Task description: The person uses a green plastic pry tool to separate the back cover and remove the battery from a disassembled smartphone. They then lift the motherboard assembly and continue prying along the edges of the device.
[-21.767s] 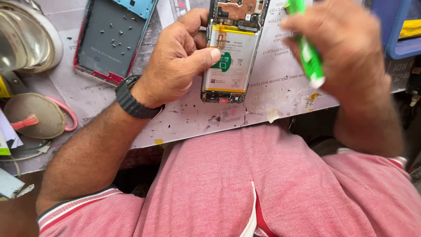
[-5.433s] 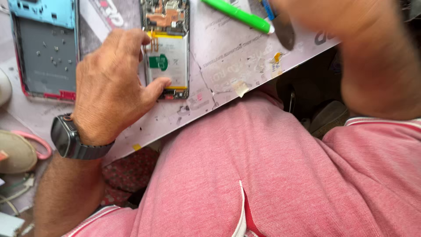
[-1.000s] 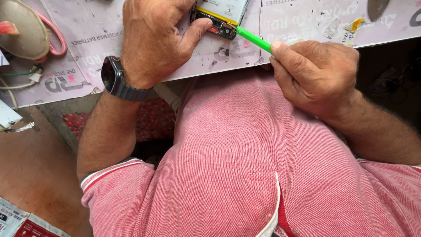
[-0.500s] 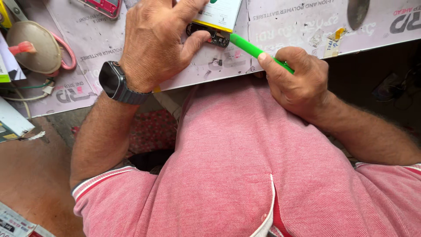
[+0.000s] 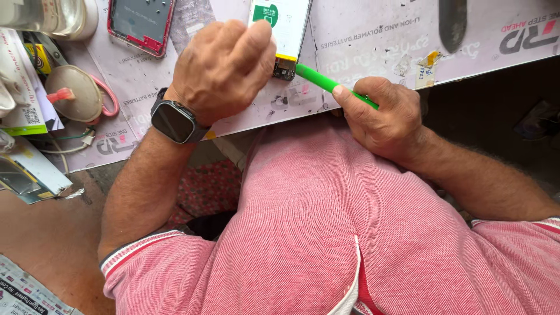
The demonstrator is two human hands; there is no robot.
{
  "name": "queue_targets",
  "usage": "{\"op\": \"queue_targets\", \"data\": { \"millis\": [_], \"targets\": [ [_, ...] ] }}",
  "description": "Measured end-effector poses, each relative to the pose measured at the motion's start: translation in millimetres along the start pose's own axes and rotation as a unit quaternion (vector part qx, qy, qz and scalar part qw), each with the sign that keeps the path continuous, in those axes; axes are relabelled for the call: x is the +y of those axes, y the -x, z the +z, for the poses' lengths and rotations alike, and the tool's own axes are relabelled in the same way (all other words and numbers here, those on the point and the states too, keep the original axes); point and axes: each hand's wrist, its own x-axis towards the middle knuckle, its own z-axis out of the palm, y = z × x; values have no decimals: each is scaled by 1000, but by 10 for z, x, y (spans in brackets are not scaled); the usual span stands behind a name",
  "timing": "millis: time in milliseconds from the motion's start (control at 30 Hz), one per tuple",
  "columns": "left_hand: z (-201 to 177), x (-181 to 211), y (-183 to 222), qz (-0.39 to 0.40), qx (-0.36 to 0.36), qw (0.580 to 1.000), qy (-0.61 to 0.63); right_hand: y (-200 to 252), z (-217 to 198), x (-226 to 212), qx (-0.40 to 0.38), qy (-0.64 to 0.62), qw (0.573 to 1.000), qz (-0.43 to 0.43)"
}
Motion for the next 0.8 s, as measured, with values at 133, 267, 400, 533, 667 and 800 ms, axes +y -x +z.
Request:
{"op": "queue_targets", "data": {
  "millis": [133,267,400,533,667,800],
  "targets": [
    [-5,-39,55,61,43,997,-2,28,-10,30,3,-21,1000,-2],
    [-69,-6,91,80,100,992,-1,0,-3,60,-2,-28,1000,-3],
    [-150,41,209,101,124,987,-12,23,-24,60,-5,-44,999,15],
    [-318,74,473,55,166,984,-41,12,-64,73,29,-102,992,61],
    [-538,-11,798,-80,171,980,-57,10,-70,82,39,-122,988,86],
    [-578,-164,1080,-145,184,970,-60,70,-78,95,28,-119,988,99]
  ]
}}
